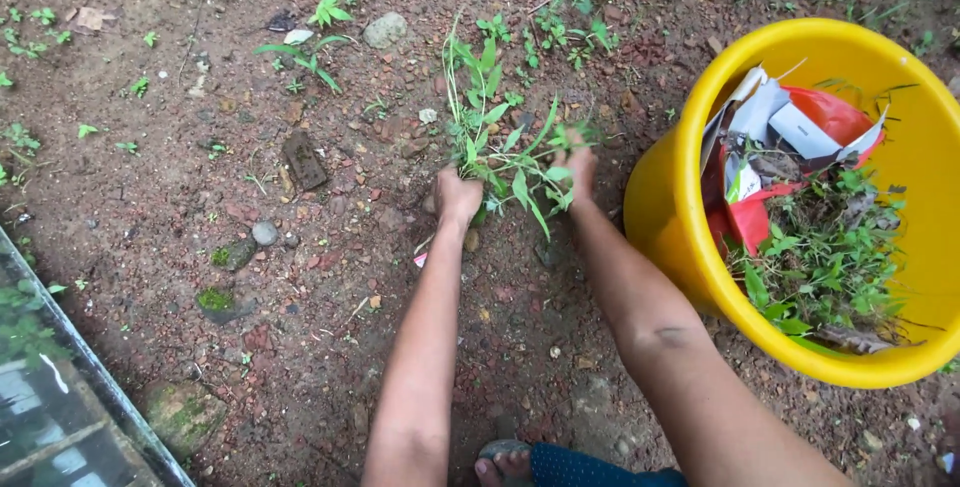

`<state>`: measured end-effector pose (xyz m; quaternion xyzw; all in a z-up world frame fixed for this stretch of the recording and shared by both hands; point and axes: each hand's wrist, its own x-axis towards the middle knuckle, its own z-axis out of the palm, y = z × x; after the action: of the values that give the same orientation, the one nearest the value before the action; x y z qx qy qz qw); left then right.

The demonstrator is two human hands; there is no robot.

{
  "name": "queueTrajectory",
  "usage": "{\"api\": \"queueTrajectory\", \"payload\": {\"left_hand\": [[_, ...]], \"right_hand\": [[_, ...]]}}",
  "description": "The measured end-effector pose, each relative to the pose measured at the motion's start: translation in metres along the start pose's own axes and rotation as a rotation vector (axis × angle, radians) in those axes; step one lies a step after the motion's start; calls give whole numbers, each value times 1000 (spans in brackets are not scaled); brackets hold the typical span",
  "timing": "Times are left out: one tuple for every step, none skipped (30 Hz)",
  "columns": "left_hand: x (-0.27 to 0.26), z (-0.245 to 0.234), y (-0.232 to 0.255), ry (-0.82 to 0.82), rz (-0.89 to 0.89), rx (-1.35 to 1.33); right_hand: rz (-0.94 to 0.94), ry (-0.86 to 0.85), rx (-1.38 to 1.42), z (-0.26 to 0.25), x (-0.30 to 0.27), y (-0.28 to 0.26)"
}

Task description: Pulling weeds from the ground and placing them into a yellow bucket.

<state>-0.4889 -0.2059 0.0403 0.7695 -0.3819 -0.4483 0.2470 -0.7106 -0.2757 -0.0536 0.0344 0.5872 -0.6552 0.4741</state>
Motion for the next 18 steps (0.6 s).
{"api": "queueTrajectory", "payload": {"left_hand": [[-5, -3, 7, -22, -23, 15], [-6, -14, 14, -30, -45, 30], [-3, -19, 19, -18, -46, 33], [-2, -19, 21, -29, -43, 97], [-1, -20, 22, -40, -40, 162], [-3, -20, 18, -34, -51, 159], [-4, -19, 12, -48, -56, 142], [0, -21, 12, -59, -49, 127], [5, -21, 9, -48, -47, 126], [2, -14, 1, -50, -47, 93], [-2, -7, -5, -51, -47, 60], [-11, -5, -3, -59, -45, 65], [-21, -3, 1, -99, -71, 59], [-25, -3, 10, -133, -81, 52], [-18, -3, 20, -135, -64, 55], [-16, 0, 24, -146, -73, 80], [-14, 3, 27, -156, -82, 106], [-11, 9, 26, -172, -78, 110]], "right_hand": [[-255, -153, -486, -13, 12, 9], [-509, -320, -965, -15, 21, 23], [-505, -331, -959, -7, -13, 8], [-569, -419, -1062, -5, -46, -8], [-633, -509, -1163, -4, -80, -23], [-627, -521, -1167, 5, -80, -16], [-456, -471, -994, 13, -81, -9], [-295, -418, -810, 28, -80, -2], [-296, -428, -805, 37, -83, -5], [-426, -464, -975, 35, -88, -11], [-559, -499, -1142, 32, -92, -18], [-556, -490, -1141, -10, -45, 9], [-371, -397, -870, -33, -4, 32], [-204, -306, -584, 1, 53, 48], [-216, -303, -571, 11, 36, 34], [-453, -266, -951, 8, 16, 23], [-686, -216, -1333, 5, -4, 14], [-683, -198, -1335, 5, -22, -3]]}}
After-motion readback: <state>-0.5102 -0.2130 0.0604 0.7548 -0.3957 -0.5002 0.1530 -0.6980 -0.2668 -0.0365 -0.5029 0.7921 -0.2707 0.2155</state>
